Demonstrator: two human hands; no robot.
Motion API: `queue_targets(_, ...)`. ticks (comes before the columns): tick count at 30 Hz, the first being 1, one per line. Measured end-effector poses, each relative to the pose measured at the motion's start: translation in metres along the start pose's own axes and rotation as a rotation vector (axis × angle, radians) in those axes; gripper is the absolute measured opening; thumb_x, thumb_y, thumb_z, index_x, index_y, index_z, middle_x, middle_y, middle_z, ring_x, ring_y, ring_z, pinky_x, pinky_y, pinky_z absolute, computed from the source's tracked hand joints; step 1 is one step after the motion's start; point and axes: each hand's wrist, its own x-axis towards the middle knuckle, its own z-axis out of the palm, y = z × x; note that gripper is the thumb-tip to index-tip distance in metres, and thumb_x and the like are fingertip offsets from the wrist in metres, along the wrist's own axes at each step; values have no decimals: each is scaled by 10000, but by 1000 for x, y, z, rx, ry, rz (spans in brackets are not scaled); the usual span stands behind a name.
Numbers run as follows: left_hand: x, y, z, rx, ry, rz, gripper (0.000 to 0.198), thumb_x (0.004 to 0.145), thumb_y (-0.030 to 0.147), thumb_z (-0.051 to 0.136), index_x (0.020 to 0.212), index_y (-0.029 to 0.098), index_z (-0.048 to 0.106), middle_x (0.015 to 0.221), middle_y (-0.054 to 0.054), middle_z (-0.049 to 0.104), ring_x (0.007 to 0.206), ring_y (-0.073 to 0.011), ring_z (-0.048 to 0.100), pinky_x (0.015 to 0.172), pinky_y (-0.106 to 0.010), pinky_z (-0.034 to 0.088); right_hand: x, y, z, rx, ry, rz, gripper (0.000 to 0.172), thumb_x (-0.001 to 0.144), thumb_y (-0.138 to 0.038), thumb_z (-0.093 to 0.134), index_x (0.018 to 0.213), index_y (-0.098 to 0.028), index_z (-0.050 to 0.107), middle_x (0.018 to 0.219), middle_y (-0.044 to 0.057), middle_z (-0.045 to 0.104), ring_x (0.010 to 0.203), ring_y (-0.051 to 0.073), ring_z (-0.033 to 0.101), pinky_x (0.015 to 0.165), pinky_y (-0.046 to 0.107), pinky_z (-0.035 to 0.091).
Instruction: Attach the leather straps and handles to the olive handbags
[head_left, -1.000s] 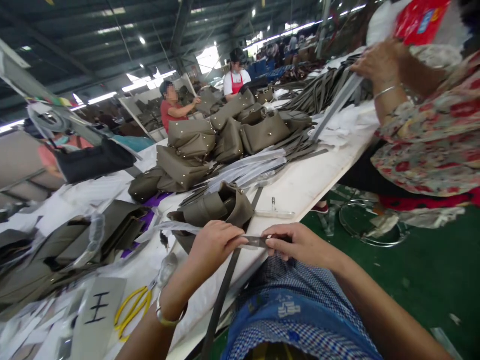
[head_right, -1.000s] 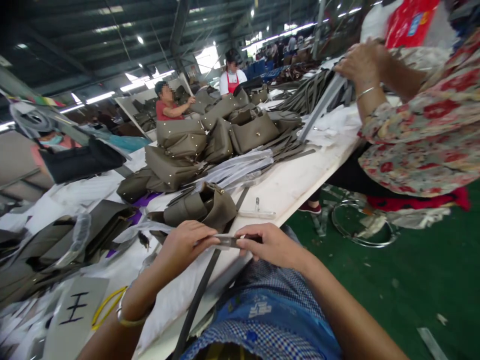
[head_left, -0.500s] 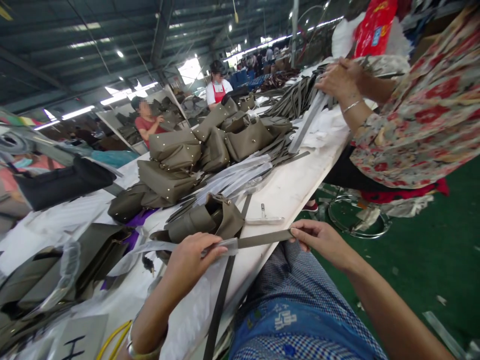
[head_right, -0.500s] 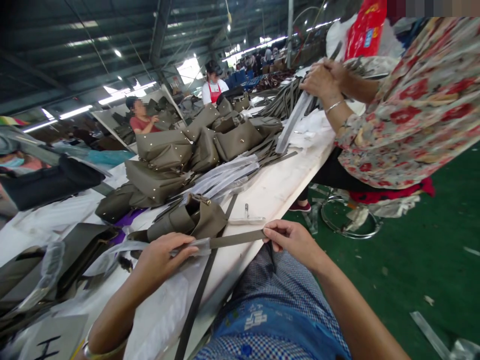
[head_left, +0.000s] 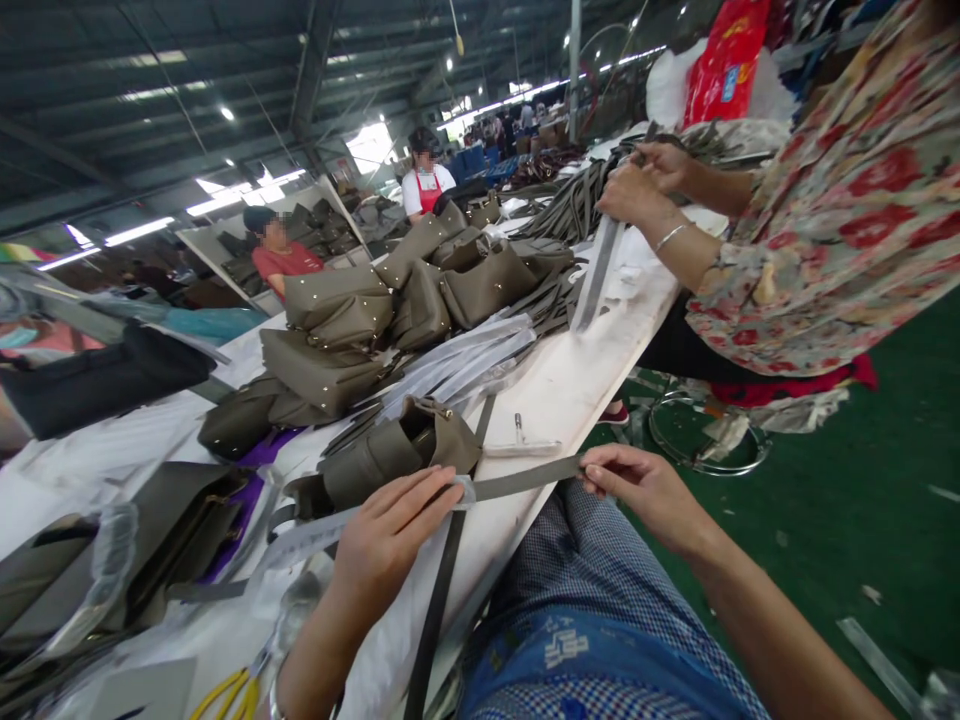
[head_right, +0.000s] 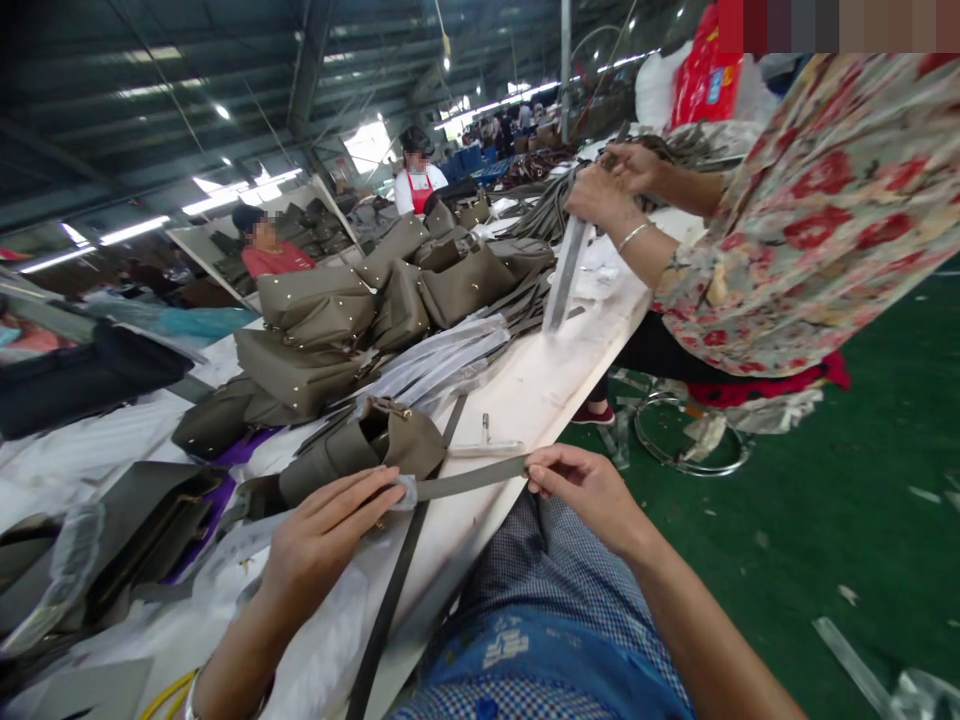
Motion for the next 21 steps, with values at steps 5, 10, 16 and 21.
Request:
queue_targets(5,-4,2,0,35,28,-7,411,942,46,514,1306,213,604,1326,-73,634,1249,-217,563,1037,-380,487,1,0,2,56,9,-63,344,796,-330,763,1125,-257,693,777,5,672,694,140,624,662,267,523)
queue_targets(10,-7,2,2,61,28,-13,420,936,22,509,1317,180,588,1318,-90,635,1236,-211,570,1032,-369,484,3,2,3,29,1,-67,284,794,-315,760,1067,-241,730,764,6,669,692,137,629,675,266,533)
queue_targets(16,-6,0,5,78,-1,-15,383,950,40,480,1295,159,595,1262,-94,671,1151,-204,622,975,-345,507,4,4,6,13,54,-71,303,785,-345,757,1058,-217,733,715,5,665,645,139,632,640,266,538)
queue_targets(21,0,0,4,54,-52,-107,326,969,117,480,1264,170,609,1150,-71,724,1021,-192,682,900,-316,541,15,-3,24,-63,71,-89,262,845,-434,680,869,-181,740,686,34,695,592,135,617,574,243,515)
